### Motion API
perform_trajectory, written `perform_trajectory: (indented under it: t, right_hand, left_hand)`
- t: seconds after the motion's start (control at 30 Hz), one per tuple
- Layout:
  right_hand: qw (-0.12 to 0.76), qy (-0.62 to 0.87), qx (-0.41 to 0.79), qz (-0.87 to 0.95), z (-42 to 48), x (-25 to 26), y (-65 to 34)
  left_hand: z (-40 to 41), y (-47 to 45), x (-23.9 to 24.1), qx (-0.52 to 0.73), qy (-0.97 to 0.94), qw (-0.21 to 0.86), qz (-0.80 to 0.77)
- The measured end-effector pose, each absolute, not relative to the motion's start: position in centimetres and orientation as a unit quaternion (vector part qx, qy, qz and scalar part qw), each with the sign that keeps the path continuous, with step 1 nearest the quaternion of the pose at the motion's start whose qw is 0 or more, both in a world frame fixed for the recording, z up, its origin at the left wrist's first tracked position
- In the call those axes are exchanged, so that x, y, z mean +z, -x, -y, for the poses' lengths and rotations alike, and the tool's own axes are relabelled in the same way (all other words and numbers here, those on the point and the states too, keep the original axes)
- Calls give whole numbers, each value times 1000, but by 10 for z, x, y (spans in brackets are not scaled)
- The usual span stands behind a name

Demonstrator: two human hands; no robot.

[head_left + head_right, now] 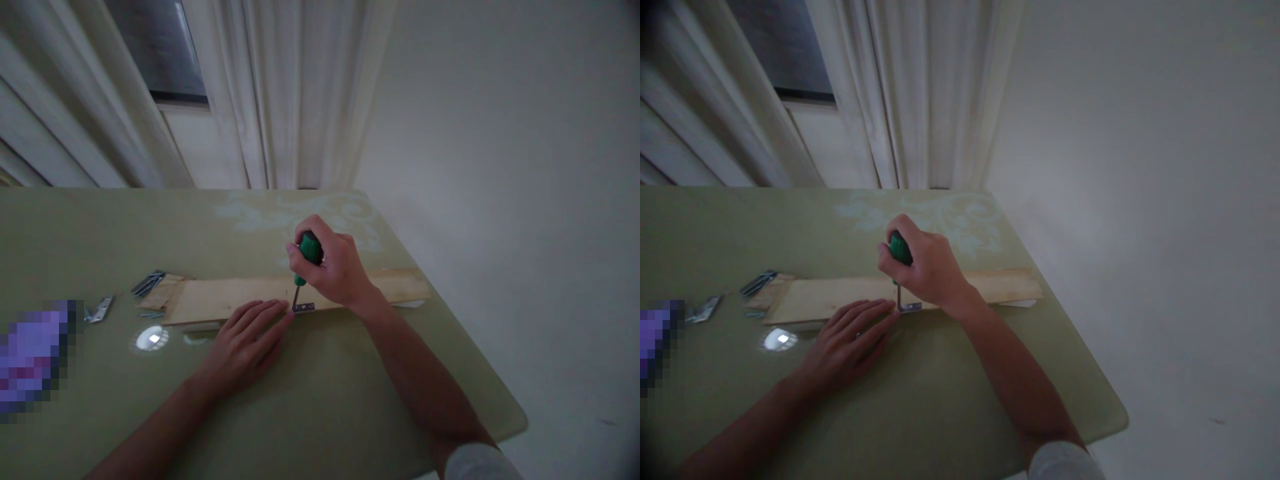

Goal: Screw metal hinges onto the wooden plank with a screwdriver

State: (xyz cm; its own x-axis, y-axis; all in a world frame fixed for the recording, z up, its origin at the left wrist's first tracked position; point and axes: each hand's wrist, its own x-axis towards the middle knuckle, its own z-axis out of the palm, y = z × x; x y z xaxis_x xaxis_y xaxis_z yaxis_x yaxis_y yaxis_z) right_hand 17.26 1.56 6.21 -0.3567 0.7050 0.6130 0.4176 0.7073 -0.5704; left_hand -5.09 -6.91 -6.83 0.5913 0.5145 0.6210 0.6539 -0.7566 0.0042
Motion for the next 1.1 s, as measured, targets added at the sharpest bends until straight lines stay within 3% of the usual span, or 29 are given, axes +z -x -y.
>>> perform_trajectory:
  t: [0.2,0.4,0.57,0.77,1.1]
  right_hand:
    - [484,349,141,790,-16,66,-177]
    - [464,332,167,804,-18,62,-174]
    - [389,262,183,864,-8,72,-177]
    - [351,432,18,831,5,81,-178]
    - [256,363,46,895,17,96,-184]
  left_hand:
    - [69,51,-71,-306,885,98,337]
    - [69,50,-69,-313,884,97,334]
    - [69,50,-69,-315,882,101,336]
    - [69,49,-69,-315,881,100,340]
    - [68,49,-70,-320,880,86,341]
